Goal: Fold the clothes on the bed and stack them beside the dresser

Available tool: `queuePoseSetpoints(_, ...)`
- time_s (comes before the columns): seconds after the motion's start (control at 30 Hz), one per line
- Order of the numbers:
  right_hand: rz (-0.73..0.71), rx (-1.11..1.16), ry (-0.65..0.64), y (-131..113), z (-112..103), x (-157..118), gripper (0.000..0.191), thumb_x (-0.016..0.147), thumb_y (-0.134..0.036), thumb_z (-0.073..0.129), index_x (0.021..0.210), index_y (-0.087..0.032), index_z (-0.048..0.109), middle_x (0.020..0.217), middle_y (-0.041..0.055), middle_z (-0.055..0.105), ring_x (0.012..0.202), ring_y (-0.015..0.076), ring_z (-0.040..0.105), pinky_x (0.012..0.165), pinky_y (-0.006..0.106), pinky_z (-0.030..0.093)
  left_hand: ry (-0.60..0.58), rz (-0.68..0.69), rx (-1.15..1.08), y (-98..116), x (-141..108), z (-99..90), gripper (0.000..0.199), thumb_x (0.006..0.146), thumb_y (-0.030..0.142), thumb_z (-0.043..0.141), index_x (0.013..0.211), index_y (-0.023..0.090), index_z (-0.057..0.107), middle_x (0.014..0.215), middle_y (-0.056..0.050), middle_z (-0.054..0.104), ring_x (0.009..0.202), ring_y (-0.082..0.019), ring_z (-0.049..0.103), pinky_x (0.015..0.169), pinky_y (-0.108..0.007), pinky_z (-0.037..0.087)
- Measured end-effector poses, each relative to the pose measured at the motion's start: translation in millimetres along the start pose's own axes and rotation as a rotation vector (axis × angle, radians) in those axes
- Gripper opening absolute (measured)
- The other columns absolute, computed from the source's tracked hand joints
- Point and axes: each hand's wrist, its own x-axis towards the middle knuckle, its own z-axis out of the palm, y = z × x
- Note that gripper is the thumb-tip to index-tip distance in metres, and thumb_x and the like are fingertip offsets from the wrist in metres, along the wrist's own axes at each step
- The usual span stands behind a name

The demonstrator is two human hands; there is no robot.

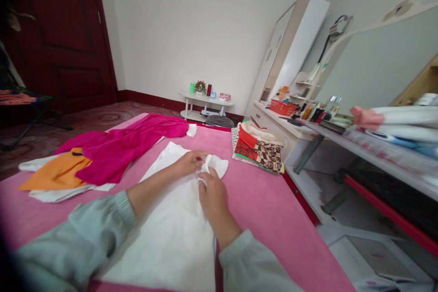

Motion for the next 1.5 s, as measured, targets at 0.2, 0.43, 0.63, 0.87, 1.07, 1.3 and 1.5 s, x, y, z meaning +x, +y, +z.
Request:
queuePoseSetpoints(0.2,-0.003,-0.164,-0.056,-12.7,-5.2,1.2,0.028,0.085,-0.015,0.047,0.102,-0.023,0.069,0.112,0.0055,0.063,0.094,0.0198,0.062,0.082,0.028,0.045,-0.029,-0.073,-0.197,9.1,-2.6,-14.2,0.041,0.07,0.025,0.065,0.11,0.015,0.069,0.112,-0.008,0.066,0.066,-0.011,0.053,0.066,-0.023,0.047)
queuePoseSetpoints(0.43,-0.06,-0.214,-0.091,-11.2,-4.4,0.6,0.032,0.086,-0.017,0.047,0.108,-0.025,0.068,0.121,0.0061,0.062,0.11,0.0231,0.057,0.091,0.032,0.042,-0.189,-0.097,-0.275,16.7,-3.6,-24.0,0.035,0.068,0.027,0.067,0.101,0.015,0.072,0.087,-0.004,0.07,0.056,-0.008,0.048,0.052,-0.018,0.04)
queuePoseSetpoints(0.63,0.041,-0.016,-0.028,-9.2,-1.4,1.5,0.038,0.085,-0.016,0.045,0.117,-0.024,0.064,0.113,0.0044,0.064,0.102,0.02,0.06,0.089,0.029,0.044,0.351,-0.237,-0.449,5.5,3.6,-20.8,0.031,0.065,0.035,0.073,0.08,0.01,0.067,0.07,-0.004,0.067,0.06,-0.013,0.06,0.061,-0.026,0.05)
queuePoseSetpoints(0.87,0.236,0.277,0.135,18.8,8.1,8.7,0.056,0.075,-0.023,0.056,0.13,-0.013,0.051,0.133,0.0121,0.052,0.125,0.0229,0.046,0.109,0.038,0.031,0.346,-0.237,-0.15,-15.5,0.0,-26.0,0.039,0.073,0.018,0.06,0.113,0.014,0.064,0.12,-0.009,0.064,0.105,-0.021,0.062,0.088,-0.03,0.049)
queuePoseSetpoints(1.07,0.301,0.469,0.167,33.2,4.0,13.9,0.055,0.07,-0.028,0.061,0.124,-0.017,0.056,0.13,0.0089,0.056,0.123,0.023,0.048,0.108,0.039,0.033,0.365,-0.553,0.528,-36.9,-20.1,-74.7,0.035,0.076,0.023,0.06,0.11,0.019,0.066,0.106,-0.009,0.069,0.098,-0.024,0.063,0.084,-0.032,0.045)
queuePoseSetpoints(1.3,0.294,0.601,0.155,37.6,-7.5,21.1,0.053,0.065,-0.024,0.061,0.118,-0.016,0.062,0.129,0.0092,0.057,0.116,0.0242,0.053,0.101,0.039,0.04,0.294,-0.705,0.577,-44.1,-28.9,-83.2,0.038,0.067,0.047,0.068,0.093,0.02,0.069,0.099,-0.007,0.071,0.092,-0.025,0.064,0.069,-0.027,0.043)
queuePoseSetpoints(1.5,0.245,0.39,0.163,55.4,-10.2,27.0,0.026,0.067,-0.028,0.06,0.088,-0.018,0.071,0.107,0.0087,0.068,0.103,0.024,0.061,0.096,0.04,0.044,0.417,-0.636,0.574,-43.1,-32.0,-76.8,0.022,0.071,0.036,0.063,0.087,0.021,0.069,0.084,-0.003,0.071,0.078,-0.019,0.063,0.06,-0.023,0.039)
